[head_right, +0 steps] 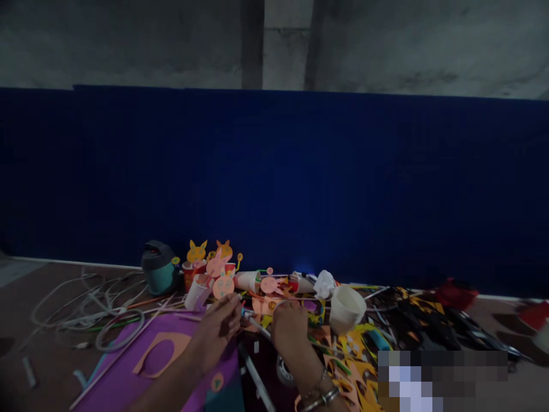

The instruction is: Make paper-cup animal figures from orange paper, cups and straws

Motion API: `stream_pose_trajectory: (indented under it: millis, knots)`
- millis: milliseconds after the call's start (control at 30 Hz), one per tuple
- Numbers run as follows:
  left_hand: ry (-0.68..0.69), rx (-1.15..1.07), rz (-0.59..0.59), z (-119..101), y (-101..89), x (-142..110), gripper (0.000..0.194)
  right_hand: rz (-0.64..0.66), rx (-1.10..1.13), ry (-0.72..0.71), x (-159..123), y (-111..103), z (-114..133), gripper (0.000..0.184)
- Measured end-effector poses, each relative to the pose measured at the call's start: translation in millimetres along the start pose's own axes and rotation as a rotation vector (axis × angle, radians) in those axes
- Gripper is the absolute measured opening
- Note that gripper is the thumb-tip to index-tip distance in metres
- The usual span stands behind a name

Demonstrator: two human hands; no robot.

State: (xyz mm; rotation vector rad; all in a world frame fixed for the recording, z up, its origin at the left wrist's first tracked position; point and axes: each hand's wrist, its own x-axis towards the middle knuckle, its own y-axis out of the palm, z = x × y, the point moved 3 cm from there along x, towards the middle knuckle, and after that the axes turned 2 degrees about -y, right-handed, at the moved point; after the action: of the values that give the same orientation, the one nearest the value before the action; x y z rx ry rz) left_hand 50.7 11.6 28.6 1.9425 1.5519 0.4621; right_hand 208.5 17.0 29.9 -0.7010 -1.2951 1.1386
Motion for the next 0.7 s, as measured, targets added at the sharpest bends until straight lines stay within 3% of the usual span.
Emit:
stream_pose_trajectory:
  millis: [100, 233, 300, 433, 567, 700]
  knots:
    - [-0.013, 0.011, 0.014, 2.7, 1.6, -1.2, 0.019, -0.038, 0.159, -0.006, 5.1, -9.4, 9.6, 0.017]
    - [-0.044, 0.033, 0.017, 4.4, 3.5, -4.0, 0.016, -0.078, 0.777, -0.037, 12.0, -18.5, 26.0, 0.019]
    - [-0.065, 0.042, 0.04, 5.6, 5.0, -4.8, 0.016, -0.103, 0.878, -0.046, 11.7, -21.1, 30.8, 0.014]
    - [-0.094, 0.007, 0.02, 4.8, 6.3, -3.7, 0.014, -0.17, 0.832, -0.138, 7.5, -30.1, 33.9, 0.01]
    - [-0.142, -0.021, 0.009, -0.5, 8.9, -2.8, 0.02, -0.362, 0.587, -0.209, 2.3, -39.9, 34.4, 0.007]
    - [-0.096, -0.019, 0.018, -6.9, 10.4, -6.8, 0.022, -0.432, 0.489, -0.244, -2.9, -36.3, 41.6, 0.01]
